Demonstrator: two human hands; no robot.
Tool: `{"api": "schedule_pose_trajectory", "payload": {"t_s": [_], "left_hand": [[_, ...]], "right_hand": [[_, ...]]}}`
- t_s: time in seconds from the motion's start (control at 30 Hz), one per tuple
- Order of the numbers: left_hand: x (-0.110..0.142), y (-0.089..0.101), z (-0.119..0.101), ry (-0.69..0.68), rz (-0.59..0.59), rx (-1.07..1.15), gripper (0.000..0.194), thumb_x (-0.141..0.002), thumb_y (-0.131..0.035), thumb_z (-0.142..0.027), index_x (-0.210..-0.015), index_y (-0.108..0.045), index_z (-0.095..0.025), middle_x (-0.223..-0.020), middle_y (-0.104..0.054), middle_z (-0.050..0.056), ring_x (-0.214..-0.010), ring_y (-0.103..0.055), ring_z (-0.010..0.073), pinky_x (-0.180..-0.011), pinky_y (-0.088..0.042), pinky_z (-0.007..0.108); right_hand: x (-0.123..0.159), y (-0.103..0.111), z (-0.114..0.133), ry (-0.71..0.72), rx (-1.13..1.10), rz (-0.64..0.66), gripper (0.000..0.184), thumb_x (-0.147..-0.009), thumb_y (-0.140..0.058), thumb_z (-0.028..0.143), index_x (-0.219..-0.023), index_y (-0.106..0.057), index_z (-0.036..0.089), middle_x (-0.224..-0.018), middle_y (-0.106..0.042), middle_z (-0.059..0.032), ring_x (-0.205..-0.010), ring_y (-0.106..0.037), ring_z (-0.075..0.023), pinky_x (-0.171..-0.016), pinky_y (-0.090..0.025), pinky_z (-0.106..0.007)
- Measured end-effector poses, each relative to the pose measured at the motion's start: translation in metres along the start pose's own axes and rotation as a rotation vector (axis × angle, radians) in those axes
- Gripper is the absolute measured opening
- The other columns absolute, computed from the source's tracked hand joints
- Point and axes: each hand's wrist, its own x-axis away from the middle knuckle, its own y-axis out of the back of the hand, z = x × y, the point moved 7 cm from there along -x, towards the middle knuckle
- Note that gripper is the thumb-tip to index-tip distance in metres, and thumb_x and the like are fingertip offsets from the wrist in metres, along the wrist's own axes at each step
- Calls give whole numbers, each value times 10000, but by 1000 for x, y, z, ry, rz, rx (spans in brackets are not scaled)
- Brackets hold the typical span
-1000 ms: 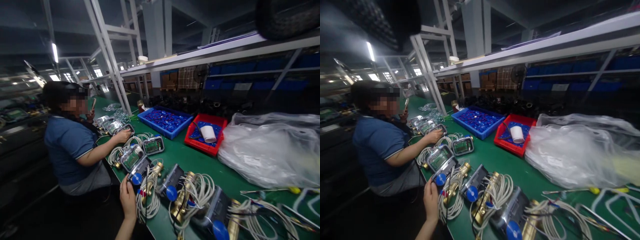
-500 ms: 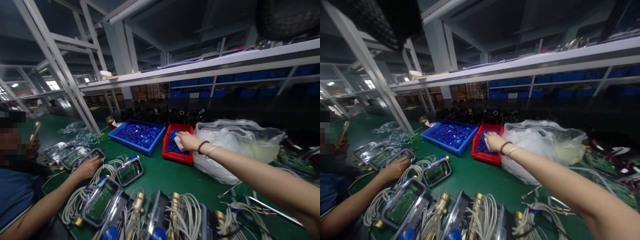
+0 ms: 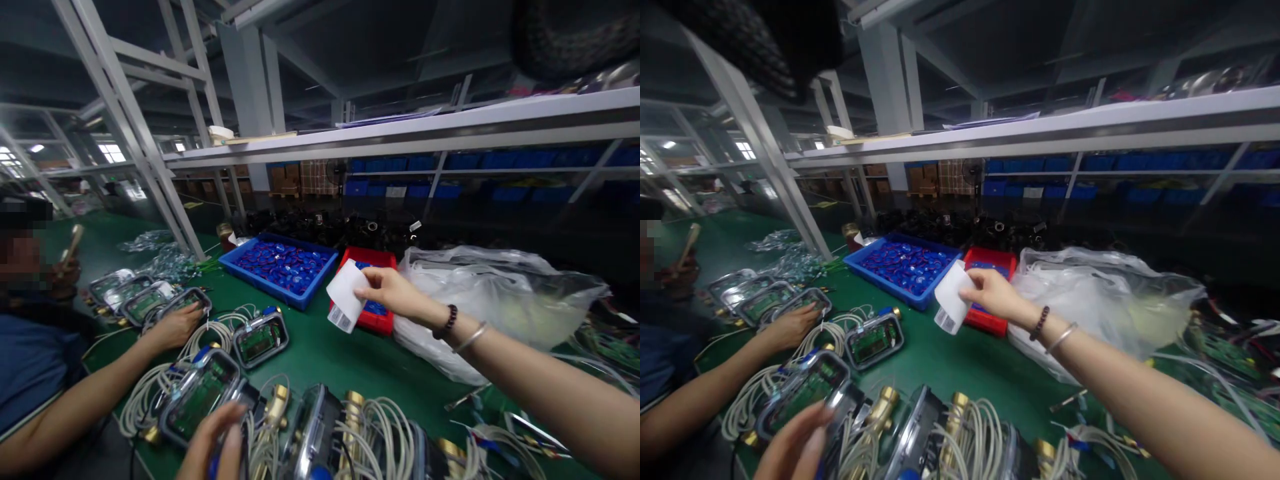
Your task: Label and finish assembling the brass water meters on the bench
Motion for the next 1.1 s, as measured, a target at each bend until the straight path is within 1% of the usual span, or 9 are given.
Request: {"api": "schedule_pose_trajectory", "payload": {"t_s": [0.13, 0.27, 0.33, 0.4, 0.5, 0.63, 0.77, 0.93, 1.1], "left_hand": [[18, -71, -54, 123, 463, 269, 452, -674, -654, -525, -961, -671, -175, -988, -700, 126, -954, -640, 282, -881, -493, 398], [13, -105, -91, 150, 540, 446, 464, -658, -700, -424, -1024, -636, -146, -979, -701, 122, -893, -649, 238, -851, -493, 354], [9, -105, -90, 194, 497, 519, 444, -651, -708, -431, -974, -649, -132, -934, -710, 116, -876, -654, 235, -845, -497, 349], [2, -94, -84, 241, 399, 579, 435, -640, -719, -455, -916, -657, -123, -873, -716, 106, -849, -662, 232, -822, -507, 342], [-8, -75, -75, 261, 245, 591, 458, -614, -744, -473, -895, -663, -120, -826, -717, 90, -816, -667, 224, -789, -516, 329], [-10, -70, -75, 277, 193, 594, 497, -590, -758, -496, -908, -669, -124, -812, -718, 87, -798, -671, 226, -727, -532, 317], [-2, -73, -80, 282, 167, 655, 500, -592, -761, -536, -869, -672, -130, -790, -714, 82, -763, -671, 212, -715, -534, 304], [5, -71, -82, 274, 222, 586, 533, -626, -732, -578, -880, -677, -113, -766, -708, 85, -706, -660, 215, -628, -516, 280], [9, -72, -89, 176, 317, 522, 486, -719, -660, -572, -918, -684, -129, -785, -708, 79, -729, -647, 210, -689, -511, 290]], "right_hand": [[29, -32, 26, 67, -258, -13, 418, -800, -554, 521, -954, -595, 134, -972, -685, -83, -892, -645, -240, -781, -541, -367], [50, -45, 41, 96, -417, -59, 382, -794, -622, 499, -953, -631, 153, -935, -693, -75, -849, -649, -225, -762, -548, -362], [57, -45, 49, 206, -391, -21, 253, -826, -619, 398, -928, -658, 170, -927, -693, -67, -870, -646, -220, -780, -544, -358], [66, -41, 61, 439, -191, 35, 146, -867, -545, 244, -849, -685, 206, -954, -687, -51, -966, -621, -224, -879, -501, -405], [79, -24, 73, 742, 214, -94, 294, -844, -452, 86, -839, -693, 255, -1014, -677, -33, -1055, -574, -232, -985, -400, -510], [79, 2, 79, 614, 220, -398, 279, -844, -448, 87, -917, -666, 245, -895, -682, -36, -860, -629, -190, -768, -535, -355], [73, -26, 93, 479, 103, -317, 207, -883, -489, 200, -1041, -620, 225, -1009, -651, -52, -892, -629, -186, -744, -553, -309], [91, -46, 120, 717, 240, -515, 299, -890, -501, 121, -1176, -531, 203, -1036, -591, -92, -956, -551, -216, -805, -500, -369], [87, -58, 124, 731, 324, -391, 227, -895, -536, 198, -1118, -571, 183, -1153, -554, -119, -1084, -477, -272, -895, -449, -457]]}}
